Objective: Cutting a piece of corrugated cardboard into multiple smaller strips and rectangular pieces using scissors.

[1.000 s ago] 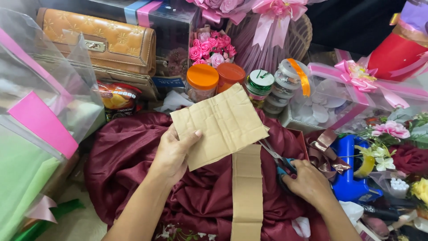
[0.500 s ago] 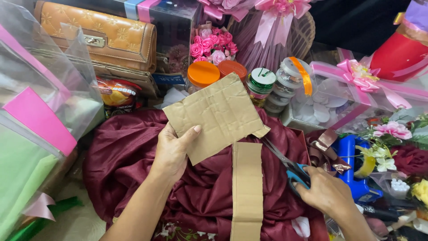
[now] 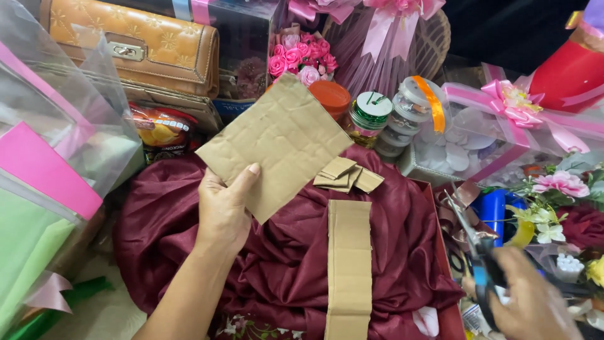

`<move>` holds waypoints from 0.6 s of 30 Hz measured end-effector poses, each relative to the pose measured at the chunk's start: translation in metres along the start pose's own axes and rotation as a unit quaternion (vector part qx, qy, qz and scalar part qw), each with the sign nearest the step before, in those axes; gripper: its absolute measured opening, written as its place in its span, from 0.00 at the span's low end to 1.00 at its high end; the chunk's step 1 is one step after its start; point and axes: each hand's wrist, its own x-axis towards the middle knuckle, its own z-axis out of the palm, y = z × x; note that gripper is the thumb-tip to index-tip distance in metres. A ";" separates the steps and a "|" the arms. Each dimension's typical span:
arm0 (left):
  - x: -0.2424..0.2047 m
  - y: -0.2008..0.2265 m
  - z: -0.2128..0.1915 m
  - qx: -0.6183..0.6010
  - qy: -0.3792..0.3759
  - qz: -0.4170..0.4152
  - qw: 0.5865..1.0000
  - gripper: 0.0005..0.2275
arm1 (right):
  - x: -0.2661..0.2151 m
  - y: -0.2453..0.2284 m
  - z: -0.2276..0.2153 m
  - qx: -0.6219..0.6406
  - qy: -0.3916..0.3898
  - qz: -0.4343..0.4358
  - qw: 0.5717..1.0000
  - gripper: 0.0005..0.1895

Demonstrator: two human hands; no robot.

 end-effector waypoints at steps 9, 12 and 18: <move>-0.013 0.005 0.012 -0.012 0.026 -0.025 0.999 0.20 | 0.013 -0.028 0.052 0.240 -0.175 -0.184 0.937 0.06; -0.005 -0.007 0.005 0.015 0.021 -0.025 0.999 0.20 | 0.027 -0.028 0.067 0.080 -0.128 -0.271 0.951 0.18; 0.016 -0.024 -0.016 0.148 0.024 0.076 0.986 0.18 | 0.049 -0.039 0.060 0.227 -0.153 -0.128 0.953 0.09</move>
